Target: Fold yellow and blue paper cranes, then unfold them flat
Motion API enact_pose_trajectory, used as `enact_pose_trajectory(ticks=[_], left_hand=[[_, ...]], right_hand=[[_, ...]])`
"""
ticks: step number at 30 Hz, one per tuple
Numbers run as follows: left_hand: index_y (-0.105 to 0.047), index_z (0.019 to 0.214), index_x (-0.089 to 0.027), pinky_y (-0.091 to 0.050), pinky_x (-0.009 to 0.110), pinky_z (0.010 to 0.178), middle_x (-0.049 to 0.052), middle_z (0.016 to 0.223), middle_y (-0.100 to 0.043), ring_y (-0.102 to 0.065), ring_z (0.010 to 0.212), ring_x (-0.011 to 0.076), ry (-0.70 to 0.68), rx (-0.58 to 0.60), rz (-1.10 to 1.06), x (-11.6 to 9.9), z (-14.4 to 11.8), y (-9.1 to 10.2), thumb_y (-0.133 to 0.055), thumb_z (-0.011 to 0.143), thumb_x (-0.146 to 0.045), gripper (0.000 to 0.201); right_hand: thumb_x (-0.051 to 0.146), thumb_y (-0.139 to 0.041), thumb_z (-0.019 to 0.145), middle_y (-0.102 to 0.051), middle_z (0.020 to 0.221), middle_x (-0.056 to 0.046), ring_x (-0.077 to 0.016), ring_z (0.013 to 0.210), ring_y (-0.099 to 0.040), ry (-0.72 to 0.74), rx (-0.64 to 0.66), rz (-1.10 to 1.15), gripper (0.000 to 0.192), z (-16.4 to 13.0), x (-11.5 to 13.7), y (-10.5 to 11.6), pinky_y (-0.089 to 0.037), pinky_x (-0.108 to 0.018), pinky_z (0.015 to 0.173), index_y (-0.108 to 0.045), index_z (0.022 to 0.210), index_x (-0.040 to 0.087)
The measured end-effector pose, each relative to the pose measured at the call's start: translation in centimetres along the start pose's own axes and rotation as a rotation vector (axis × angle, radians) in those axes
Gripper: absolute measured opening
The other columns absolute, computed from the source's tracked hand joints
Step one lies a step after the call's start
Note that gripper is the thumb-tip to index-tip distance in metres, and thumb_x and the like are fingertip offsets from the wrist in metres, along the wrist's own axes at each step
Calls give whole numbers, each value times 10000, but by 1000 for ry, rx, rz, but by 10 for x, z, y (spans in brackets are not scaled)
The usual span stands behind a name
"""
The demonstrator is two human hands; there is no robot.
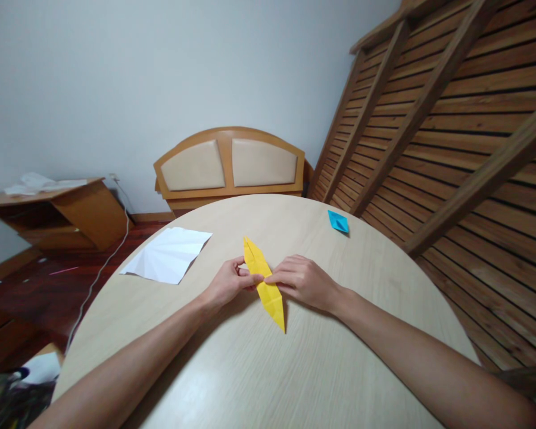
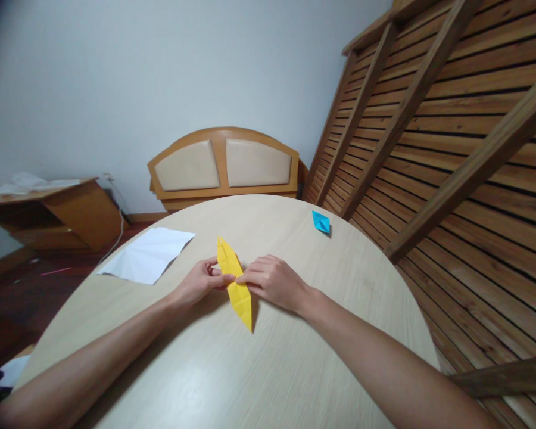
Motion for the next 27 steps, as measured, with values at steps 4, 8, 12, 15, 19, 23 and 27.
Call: enact_pose_trajectory(ticks=[4,8,12,15,19,23,27], left_hand=[[-649,1039,-96,-491,249,593,90,770,-737,-654,605,149,-5,14,-7,0,-1,-3,-875,628,-299,512],[-651,984,-104,-506,252,597,84,792,-737,-660,624,154,-52,4,8,-3,-2,-4,-868,630,-295,457],[-646,984,-106,-502,241,579,85,825,-739,-648,616,142,-95,19,34,-3,-2,-5,-843,668,-298,419],[-649,1013,-107,-512,248,610,105,889,-742,-668,672,154,-128,39,60,-1,-2,-6,-802,724,-296,377],[-662,999,-124,-543,282,685,109,951,-738,-687,760,183,-167,54,92,-1,-3,-9,-775,742,-274,319],[-673,934,-137,-542,276,667,81,897,-733,-668,728,174,-209,3,174,-4,-3,-7,-752,726,-230,241],[-667,911,-141,-543,276,654,71,866,-726,-665,725,180,-206,-10,198,-3,-2,-6,-763,711,-236,241]], right_hand=[[242,-587,955,-736,910,-63,-209,854,-640,-7,-44,-55,164,0,0,5,-443,-355,788,-739,1018,235],[237,-611,943,-732,914,-55,-211,869,-636,-1,-54,-81,137,0,0,5,-433,-356,797,-737,998,235],[241,-620,940,-725,948,-50,-206,891,-629,-11,-36,-90,123,1,-1,4,-434,-355,818,-730,994,236],[244,-625,938,-713,975,-53,-207,914,-628,-48,-18,-80,117,1,-3,3,-440,-359,832,-727,993,232],[239,-648,921,-697,1014,-61,-214,965,-630,-87,-13,-32,113,1,-6,3,-450,-374,863,-731,998,236],[268,-642,930,-687,1074,-69,-221,1007,-633,-98,-8,-2,130,1,-6,0,-460,-390,889,-732,1020,244],[260,-640,929,-694,1094,-71,-224,1021,-644,-103,-14,35,128,1,-6,-1,-473,-403,909,-736,1013,247]])
Point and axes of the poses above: each hand's wrist, its own z-axis towards the middle knuckle, its own y-axis out of the back of the hand, x = y × z, the point moved 7 cm from there along z, towards the middle knuckle
